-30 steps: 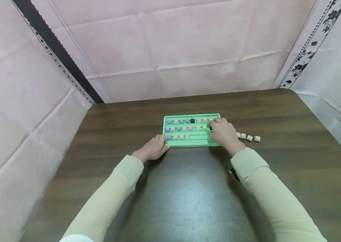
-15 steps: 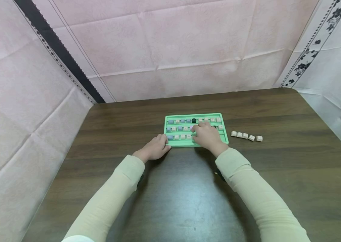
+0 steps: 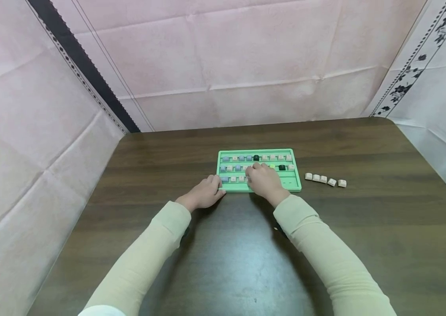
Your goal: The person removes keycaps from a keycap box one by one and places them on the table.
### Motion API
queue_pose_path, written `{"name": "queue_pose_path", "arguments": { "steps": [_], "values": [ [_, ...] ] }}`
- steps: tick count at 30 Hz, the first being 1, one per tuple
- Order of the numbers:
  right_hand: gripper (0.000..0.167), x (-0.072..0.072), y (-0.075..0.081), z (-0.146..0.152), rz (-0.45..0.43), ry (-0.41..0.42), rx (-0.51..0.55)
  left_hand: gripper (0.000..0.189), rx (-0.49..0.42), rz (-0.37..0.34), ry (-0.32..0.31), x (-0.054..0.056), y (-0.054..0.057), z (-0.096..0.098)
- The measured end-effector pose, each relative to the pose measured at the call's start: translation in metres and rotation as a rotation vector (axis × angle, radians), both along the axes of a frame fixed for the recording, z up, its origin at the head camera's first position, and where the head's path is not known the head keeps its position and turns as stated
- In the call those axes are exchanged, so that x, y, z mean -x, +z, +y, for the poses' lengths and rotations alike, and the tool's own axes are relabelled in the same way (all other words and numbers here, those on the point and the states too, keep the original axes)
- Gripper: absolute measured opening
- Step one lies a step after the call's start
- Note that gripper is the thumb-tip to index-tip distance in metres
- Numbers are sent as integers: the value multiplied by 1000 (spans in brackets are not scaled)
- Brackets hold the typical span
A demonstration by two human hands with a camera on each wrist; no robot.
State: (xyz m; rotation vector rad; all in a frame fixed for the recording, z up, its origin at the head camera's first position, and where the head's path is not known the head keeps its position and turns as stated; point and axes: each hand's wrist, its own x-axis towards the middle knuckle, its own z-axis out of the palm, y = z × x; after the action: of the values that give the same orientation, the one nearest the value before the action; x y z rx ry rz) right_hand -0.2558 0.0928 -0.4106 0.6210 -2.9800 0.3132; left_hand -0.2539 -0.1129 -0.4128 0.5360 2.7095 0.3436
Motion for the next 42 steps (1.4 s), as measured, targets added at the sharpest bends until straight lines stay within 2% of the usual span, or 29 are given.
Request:
{"name": "queue_pose_path", "arguments": {
  "steps": [9, 24, 33, 42],
  "values": [
    [16, 0, 1, 0, 12, -10, 7, 24, -3, 2, -7, 0, 2, 1],
    [22, 2, 10, 18, -83, -85, 106, 24, -12, -10, -1, 0, -2, -2],
    [24, -1, 22, 50, -112, -122, 98, 24, -17, -11, -1, 0, 0, -2],
    [29, -3, 29, 95, -132, -200, 83, 25, -26, -10, -3, 1, 1, -2]
  ]
}}
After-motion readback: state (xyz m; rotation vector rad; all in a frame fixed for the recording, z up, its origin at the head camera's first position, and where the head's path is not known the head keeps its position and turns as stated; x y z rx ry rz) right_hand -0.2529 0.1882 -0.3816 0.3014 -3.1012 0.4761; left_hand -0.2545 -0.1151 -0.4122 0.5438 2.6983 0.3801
